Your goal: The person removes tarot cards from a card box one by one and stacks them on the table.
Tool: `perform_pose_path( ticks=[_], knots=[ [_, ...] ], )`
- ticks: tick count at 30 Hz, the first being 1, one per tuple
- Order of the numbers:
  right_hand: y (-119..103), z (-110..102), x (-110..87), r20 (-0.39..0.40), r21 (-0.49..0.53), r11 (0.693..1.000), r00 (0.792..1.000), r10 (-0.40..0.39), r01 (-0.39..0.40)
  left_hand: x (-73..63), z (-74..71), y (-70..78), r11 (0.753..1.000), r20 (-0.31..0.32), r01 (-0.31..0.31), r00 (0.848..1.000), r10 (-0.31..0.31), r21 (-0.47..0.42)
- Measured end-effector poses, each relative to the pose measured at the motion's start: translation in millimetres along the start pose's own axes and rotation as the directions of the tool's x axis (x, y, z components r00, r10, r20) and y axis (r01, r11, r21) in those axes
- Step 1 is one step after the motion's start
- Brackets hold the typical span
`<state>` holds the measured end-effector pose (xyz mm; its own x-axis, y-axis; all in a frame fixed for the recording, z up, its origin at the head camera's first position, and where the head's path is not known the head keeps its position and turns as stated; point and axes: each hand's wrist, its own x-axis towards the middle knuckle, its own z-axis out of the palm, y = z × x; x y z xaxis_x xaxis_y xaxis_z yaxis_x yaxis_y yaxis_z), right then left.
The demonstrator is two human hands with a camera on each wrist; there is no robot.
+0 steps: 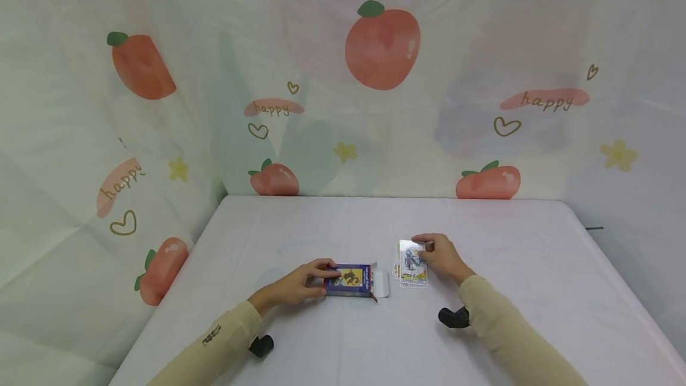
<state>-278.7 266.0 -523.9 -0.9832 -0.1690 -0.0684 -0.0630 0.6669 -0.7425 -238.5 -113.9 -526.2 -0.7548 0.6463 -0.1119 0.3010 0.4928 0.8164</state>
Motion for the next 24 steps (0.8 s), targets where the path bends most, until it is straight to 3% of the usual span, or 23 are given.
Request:
perform_pose_path(
  ticks=[24],
  knots=[
    [-3.9,4.2,1.3,-0.025,-0.08,0.997,1.0,0.017,-0.019,1.1,1.0,-0.4,1.0,-0.005,0.006,1.0,-0.006,-0.012]
  ],
)
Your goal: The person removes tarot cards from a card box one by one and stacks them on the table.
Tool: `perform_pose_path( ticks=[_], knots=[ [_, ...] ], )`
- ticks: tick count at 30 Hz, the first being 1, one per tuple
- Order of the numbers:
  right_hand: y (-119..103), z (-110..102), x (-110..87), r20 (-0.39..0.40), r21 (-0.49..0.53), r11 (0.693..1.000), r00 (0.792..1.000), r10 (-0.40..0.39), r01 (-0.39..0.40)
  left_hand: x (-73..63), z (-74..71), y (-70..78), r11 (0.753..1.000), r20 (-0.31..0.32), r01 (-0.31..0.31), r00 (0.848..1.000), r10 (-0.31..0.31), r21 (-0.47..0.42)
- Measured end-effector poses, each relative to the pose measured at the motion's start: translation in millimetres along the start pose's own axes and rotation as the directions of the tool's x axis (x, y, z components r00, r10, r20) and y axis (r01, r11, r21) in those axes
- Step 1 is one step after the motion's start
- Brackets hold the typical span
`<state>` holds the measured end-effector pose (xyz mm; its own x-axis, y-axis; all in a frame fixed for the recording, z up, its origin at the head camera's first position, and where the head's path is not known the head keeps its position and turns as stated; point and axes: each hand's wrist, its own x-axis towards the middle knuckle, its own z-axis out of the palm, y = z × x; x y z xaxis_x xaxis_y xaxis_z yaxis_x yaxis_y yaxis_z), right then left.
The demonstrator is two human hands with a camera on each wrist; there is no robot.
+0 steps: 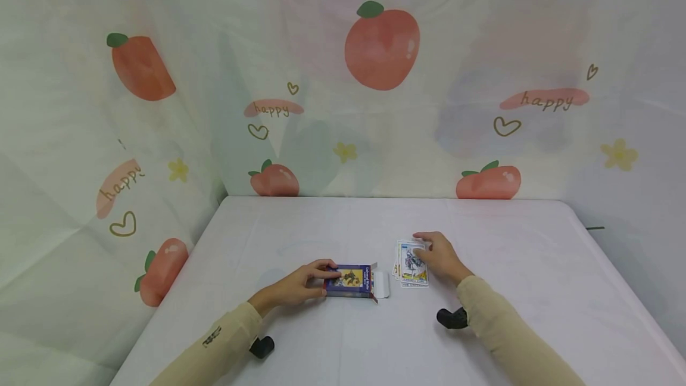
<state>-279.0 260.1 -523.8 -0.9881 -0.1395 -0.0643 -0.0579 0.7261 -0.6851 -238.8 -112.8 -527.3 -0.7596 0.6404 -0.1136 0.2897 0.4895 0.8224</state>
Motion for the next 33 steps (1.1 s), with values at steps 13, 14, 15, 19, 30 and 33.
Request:
perform_pose_path(
  ticks=[13,14,15,19,30,33],
  knots=[
    [-27,22,-4.3,-0.041,-0.298,0.951,0.996,0.078,-0.087,-0.5,0.0,0.4,1.0,0.0,0.007,1.0,-0.007,-0.001],
    [-29,22,-5.0,-0.042,-0.304,0.949,0.996,0.074,-0.083,-0.7,0.0,0.7,1.0,0.001,0.008,1.0,-0.008,-0.002],
    [-30,23,-5.6,-0.041,-0.303,0.949,0.996,0.077,-0.086,-0.8,-0.1,0.9,1.0,0.0,0.01,1.0,-0.01,-0.002],
    [-35,22,-6.7,-0.033,-0.304,0.947,0.995,0.093,-0.099,-1.5,-0.3,1.1,1.0,-0.001,0.011,1.0,-0.011,-0.002],
    [-38,24,-7.3,-0.015,-0.279,0.955,0.995,0.101,-0.101,-0.4,0.6,-3.7,1.0,0.003,-0.004,1.0,0.004,-0.007],
    [-38,26,-7.8,-0.013,-0.251,0.963,0.996,0.094,-0.094,-0.6,1.0,-3.9,1.0,0.002,-0.002,1.0,0.002,-0.014]
  ],
)
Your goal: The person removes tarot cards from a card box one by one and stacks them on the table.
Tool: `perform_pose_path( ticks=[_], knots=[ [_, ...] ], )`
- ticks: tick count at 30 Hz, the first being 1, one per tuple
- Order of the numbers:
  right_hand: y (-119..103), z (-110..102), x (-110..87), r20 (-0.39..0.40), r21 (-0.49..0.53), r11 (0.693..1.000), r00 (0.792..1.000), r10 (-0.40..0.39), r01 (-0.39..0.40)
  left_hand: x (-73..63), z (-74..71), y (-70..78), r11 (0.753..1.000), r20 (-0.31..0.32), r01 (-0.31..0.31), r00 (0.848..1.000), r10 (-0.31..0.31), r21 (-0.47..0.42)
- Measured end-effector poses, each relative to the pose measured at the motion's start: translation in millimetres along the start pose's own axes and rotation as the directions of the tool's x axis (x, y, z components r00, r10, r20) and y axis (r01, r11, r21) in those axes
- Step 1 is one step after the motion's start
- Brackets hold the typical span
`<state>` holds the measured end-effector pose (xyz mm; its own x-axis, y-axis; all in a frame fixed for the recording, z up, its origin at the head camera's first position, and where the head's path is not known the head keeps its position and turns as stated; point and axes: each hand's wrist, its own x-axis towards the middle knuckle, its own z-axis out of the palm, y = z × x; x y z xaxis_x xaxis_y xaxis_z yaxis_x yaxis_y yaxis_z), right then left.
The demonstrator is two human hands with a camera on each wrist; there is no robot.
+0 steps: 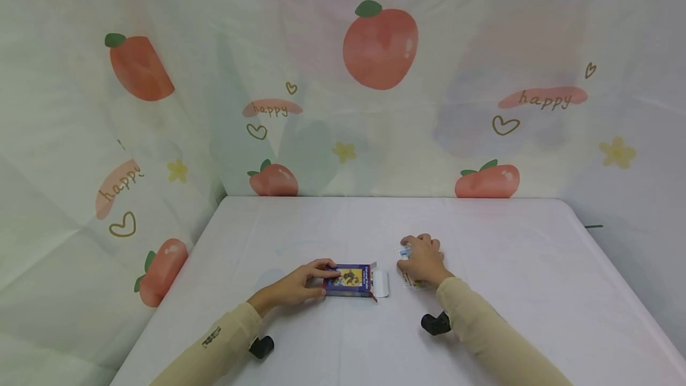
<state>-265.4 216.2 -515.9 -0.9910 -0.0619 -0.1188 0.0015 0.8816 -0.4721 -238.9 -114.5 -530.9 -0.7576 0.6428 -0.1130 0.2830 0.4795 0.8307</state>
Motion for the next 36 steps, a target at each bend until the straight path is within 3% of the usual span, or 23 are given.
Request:
perform_pose_path(
  ticks=[22,36],
  knots=[
    [-6,5,2.4,-0.06,0.035,0.999,0.997,0.04,-0.038,-0.2,-0.7,2.2,1.0,0.003,-0.001,1.0,0.001,-0.009],
    [4,-9,-0.5,-0.059,0.049,0.999,0.998,0.011,-0.008,-0.5,-0.8,4.0,0.999,0.008,0.0,1.0,0.0,0.033]
  ],
)
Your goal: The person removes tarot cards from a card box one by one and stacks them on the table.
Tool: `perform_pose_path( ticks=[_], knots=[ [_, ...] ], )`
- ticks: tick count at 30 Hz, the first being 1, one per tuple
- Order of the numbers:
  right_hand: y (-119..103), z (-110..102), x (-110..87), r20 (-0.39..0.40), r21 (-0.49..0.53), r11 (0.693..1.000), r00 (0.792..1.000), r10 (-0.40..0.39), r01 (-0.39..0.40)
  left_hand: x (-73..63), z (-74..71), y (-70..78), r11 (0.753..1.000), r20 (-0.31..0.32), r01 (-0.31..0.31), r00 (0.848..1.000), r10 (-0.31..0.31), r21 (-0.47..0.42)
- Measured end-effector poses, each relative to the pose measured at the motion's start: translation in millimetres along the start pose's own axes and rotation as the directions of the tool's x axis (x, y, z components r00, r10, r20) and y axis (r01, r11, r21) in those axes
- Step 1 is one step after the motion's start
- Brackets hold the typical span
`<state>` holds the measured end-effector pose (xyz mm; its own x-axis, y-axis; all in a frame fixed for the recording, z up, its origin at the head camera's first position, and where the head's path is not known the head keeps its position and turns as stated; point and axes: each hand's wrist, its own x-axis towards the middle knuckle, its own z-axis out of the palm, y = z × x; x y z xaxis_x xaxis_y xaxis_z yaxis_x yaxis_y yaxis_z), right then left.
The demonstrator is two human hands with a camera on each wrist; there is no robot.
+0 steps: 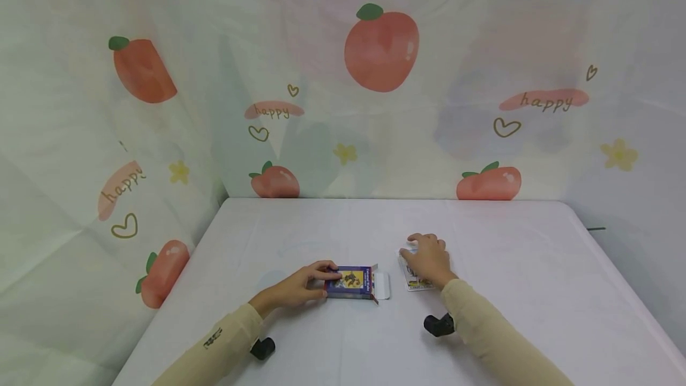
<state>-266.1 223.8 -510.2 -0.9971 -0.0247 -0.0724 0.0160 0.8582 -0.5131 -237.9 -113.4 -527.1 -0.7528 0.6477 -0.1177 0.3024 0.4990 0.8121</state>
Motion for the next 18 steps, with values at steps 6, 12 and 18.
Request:
perform_pose_path(
  ticks=[6,12,18],
  knots=[
    [2,-9,-3.9,-0.017,0.079,0.996,0.999,-0.03,0.032,-0.7,-0.2,0.7,1.0,0.003,0.001,1.0,-0.001,-0.002],
    [4,-12,-4.8,-0.018,0.132,0.99,0.998,-0.053,0.055,0.3,0.8,-0.7,1.0,-0.003,0.006,1.0,-0.006,-0.003],
    [0,-18,-9.5,-0.032,0.186,0.978,0.995,-0.092,0.097,1.8,1.3,-2.5,1.0,-0.008,0.01,1.0,-0.01,-0.001]
  ],
)
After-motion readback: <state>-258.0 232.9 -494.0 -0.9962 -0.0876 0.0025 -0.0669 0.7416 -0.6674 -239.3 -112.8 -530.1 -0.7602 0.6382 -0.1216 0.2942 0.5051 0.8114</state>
